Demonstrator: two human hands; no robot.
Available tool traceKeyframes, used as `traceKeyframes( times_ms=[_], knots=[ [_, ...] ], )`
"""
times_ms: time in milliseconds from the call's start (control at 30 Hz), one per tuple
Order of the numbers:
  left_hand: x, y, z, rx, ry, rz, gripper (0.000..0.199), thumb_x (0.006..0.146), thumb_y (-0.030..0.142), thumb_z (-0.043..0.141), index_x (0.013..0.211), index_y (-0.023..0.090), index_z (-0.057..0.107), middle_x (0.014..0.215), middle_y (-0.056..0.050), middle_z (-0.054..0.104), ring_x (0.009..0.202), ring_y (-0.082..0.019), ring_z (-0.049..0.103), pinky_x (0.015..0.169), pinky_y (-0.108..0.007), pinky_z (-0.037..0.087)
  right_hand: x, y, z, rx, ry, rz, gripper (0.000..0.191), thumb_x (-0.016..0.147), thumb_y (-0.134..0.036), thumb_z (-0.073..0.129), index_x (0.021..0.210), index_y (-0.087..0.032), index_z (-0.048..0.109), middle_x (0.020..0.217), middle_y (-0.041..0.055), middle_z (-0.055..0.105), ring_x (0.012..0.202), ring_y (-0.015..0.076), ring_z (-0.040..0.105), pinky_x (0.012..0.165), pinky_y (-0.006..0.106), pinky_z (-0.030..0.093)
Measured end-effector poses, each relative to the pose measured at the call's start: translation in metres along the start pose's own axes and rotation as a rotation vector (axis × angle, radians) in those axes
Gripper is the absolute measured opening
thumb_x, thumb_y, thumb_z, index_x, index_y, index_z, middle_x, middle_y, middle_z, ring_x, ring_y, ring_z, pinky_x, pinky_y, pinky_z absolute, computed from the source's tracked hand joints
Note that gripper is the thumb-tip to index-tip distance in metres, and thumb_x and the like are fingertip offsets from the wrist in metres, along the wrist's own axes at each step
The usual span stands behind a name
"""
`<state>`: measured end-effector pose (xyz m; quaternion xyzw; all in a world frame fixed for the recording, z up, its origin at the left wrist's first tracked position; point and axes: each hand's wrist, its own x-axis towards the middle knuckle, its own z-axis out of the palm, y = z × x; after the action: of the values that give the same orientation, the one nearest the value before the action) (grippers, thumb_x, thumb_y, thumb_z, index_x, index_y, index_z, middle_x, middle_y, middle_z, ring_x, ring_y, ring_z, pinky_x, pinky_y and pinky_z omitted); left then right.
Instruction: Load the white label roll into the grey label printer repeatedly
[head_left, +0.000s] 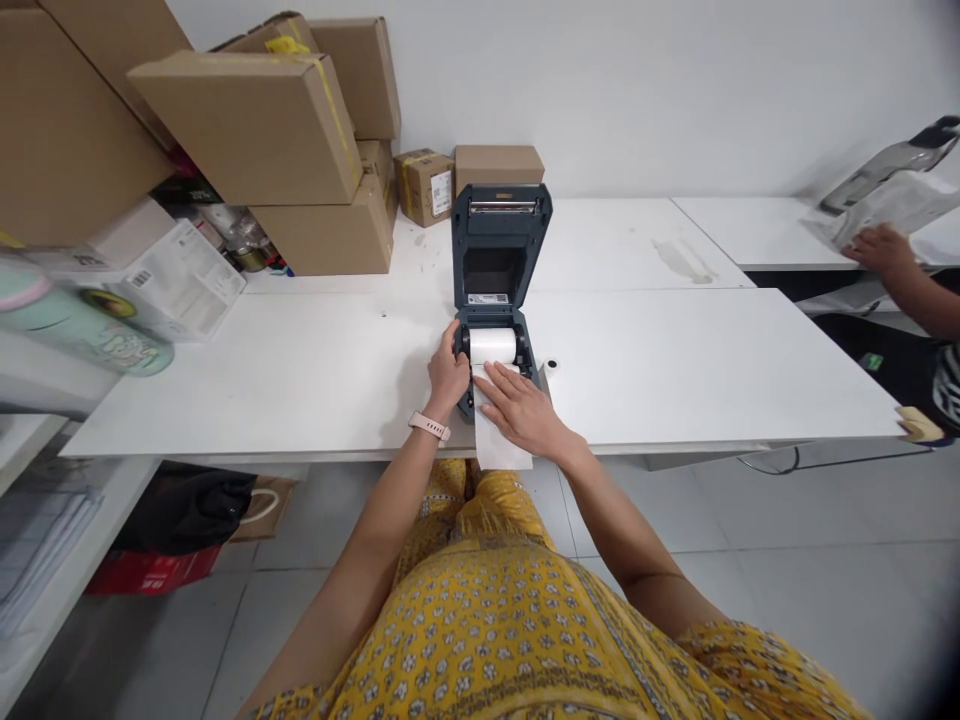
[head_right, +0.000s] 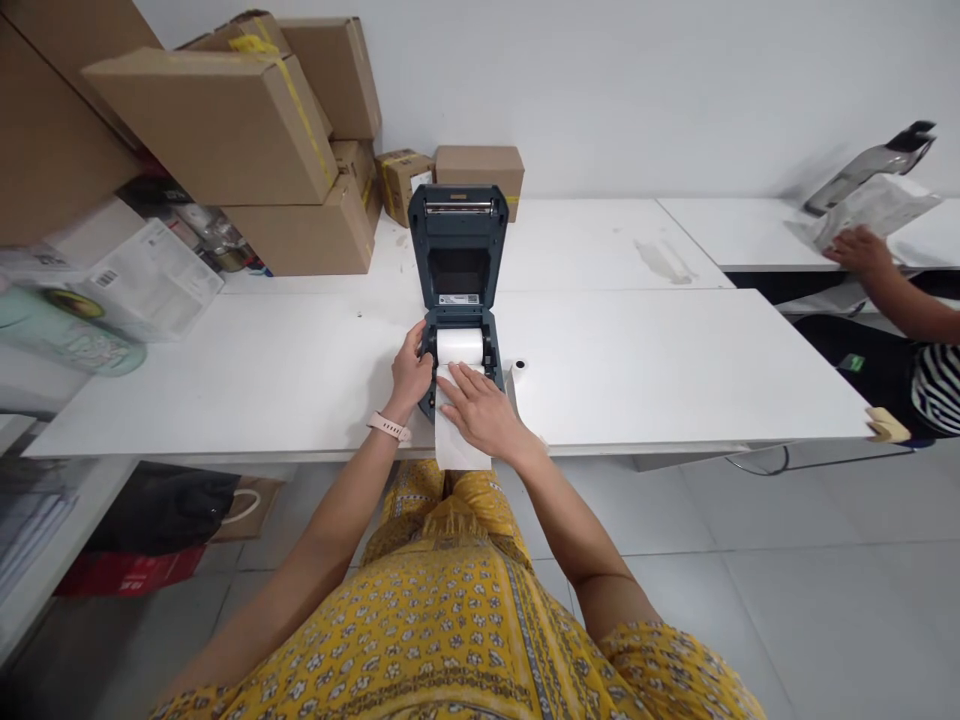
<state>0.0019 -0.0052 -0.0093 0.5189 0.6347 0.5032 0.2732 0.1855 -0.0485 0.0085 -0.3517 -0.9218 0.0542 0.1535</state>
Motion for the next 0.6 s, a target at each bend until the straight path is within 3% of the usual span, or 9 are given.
traceKeyframes(
  times_ms=[267, 600],
  knots=[
    [0.002, -0.005, 0.001, 0.008, 0.003, 0.017, 0.073, 0.081, 0.005, 0.049, 0.151, 0.024, 0.052, 0.154, -0.006, 0.06, 0.145, -0.024, 0.055, 0.126, -0.045, 0.039, -0.001, -0.016, -0.009, -0.05, -0.03, 0.03, 0.055, 0.11, -0.039, 0.041, 0.154, -0.009, 0.051, 0.165, 0.0203, 0.043, 0.156, 0.0367, 0.038, 0.125, 0.053, 0.041],
    [0.002, -0.007, 0.001, -0.044, 0.012, 0.004, 0.068, 0.082, 0.007, 0.054, 0.147, 0.028, 0.055, 0.152, -0.004, 0.062, 0.142, -0.024, 0.057, 0.127, -0.047, 0.039, -0.011, -0.019, -0.008, -0.002, -0.035, 0.035, 0.053, 0.11, -0.04, 0.04, 0.154, -0.013, 0.05, 0.167, 0.0173, 0.041, 0.158, 0.033, 0.035, 0.128, 0.054, 0.037]
  ],
)
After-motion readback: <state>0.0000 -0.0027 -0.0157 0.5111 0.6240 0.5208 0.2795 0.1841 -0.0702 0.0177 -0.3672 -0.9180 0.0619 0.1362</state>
